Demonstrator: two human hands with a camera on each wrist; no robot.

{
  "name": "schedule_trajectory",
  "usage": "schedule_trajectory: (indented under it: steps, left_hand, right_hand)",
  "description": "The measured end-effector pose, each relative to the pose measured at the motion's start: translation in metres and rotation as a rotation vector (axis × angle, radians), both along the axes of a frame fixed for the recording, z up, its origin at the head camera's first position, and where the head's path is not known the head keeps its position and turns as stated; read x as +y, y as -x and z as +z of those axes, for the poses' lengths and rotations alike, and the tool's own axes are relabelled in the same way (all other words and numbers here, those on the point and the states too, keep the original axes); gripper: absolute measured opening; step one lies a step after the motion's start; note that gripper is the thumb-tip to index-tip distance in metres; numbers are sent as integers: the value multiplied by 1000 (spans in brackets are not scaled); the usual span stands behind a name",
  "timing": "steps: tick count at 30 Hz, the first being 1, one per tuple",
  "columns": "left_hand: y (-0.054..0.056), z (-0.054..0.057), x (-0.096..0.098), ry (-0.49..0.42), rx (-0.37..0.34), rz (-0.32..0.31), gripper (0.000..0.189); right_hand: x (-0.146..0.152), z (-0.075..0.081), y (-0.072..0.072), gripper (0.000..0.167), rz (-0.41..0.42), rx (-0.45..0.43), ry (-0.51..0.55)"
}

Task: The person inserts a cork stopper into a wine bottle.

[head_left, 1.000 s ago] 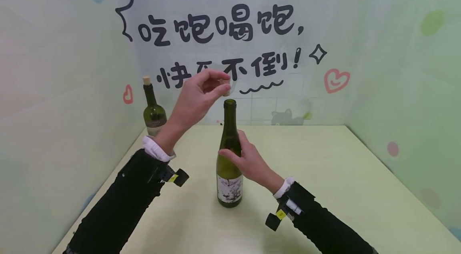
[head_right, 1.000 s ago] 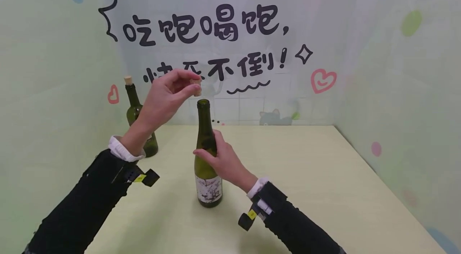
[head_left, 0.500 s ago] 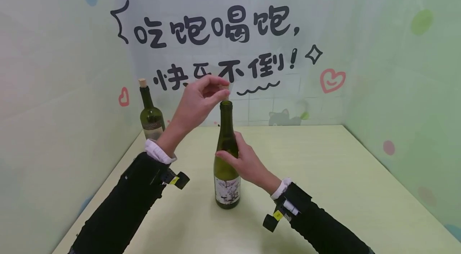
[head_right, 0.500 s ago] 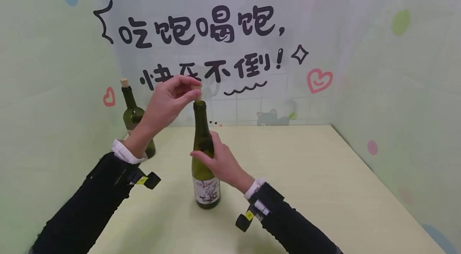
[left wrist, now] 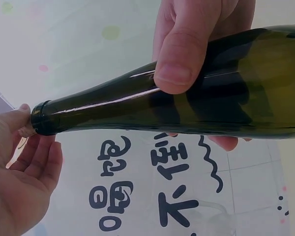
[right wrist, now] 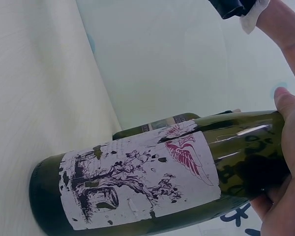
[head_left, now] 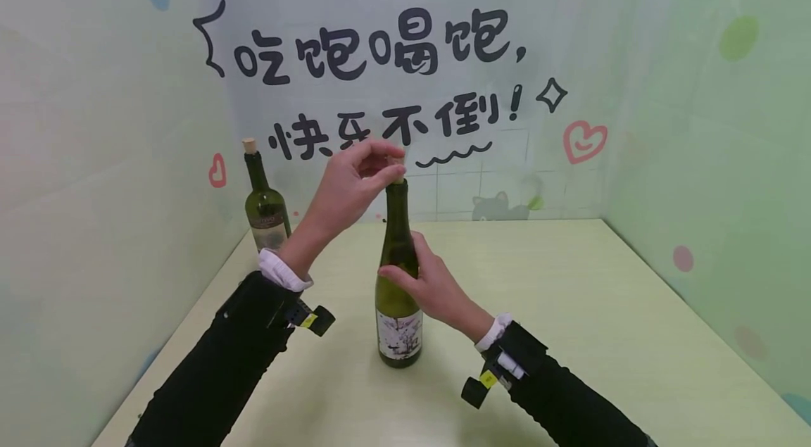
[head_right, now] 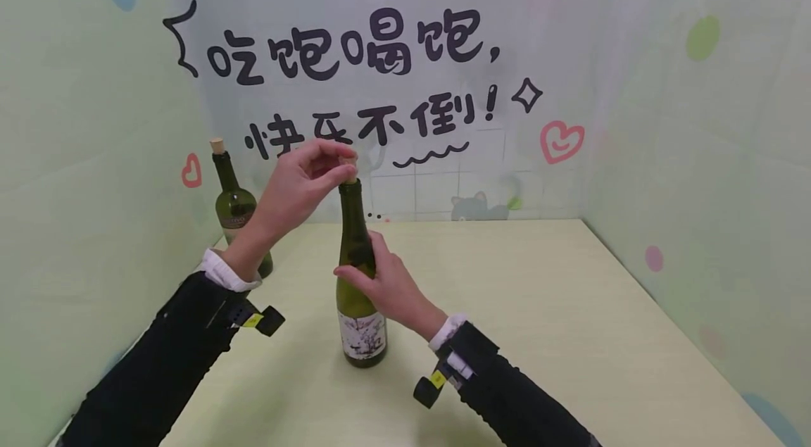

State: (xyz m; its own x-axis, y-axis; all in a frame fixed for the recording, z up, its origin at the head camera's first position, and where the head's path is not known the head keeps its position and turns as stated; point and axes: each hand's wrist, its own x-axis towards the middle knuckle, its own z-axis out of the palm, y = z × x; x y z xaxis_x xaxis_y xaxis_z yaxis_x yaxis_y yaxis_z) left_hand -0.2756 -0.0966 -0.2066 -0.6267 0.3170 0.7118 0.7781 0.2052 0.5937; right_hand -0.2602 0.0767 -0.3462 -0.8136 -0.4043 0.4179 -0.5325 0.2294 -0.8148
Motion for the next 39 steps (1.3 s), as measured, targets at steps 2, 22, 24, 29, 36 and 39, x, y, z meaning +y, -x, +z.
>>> schedule_trajectory:
  steps: [2,22,24,29,36,39]
  left_hand:
    - [0,-1,0,1,-3,2,22]
    - [-5,-16,3,-18,8,-51,18]
    - [-6,-18,3,-19,3,-55,17]
    - [-6,-20,3,-23,-12,-57,15]
    - [-5,-22,4,-32,-19,-61,14]
    - [-5,-23,4,-37,-22,-62,14]
  right_hand:
    - [0,0,1,59,-1,-1,0]
    - [4,-10,-1,59,16,32,18]
    - [4,-11,-2,60,15,32,16]
    - [4,-11,-2,60,13,29,17]
    - [4,-12,-1,61,17,33,15]
    - [5,-11,-1,61,18,35,16]
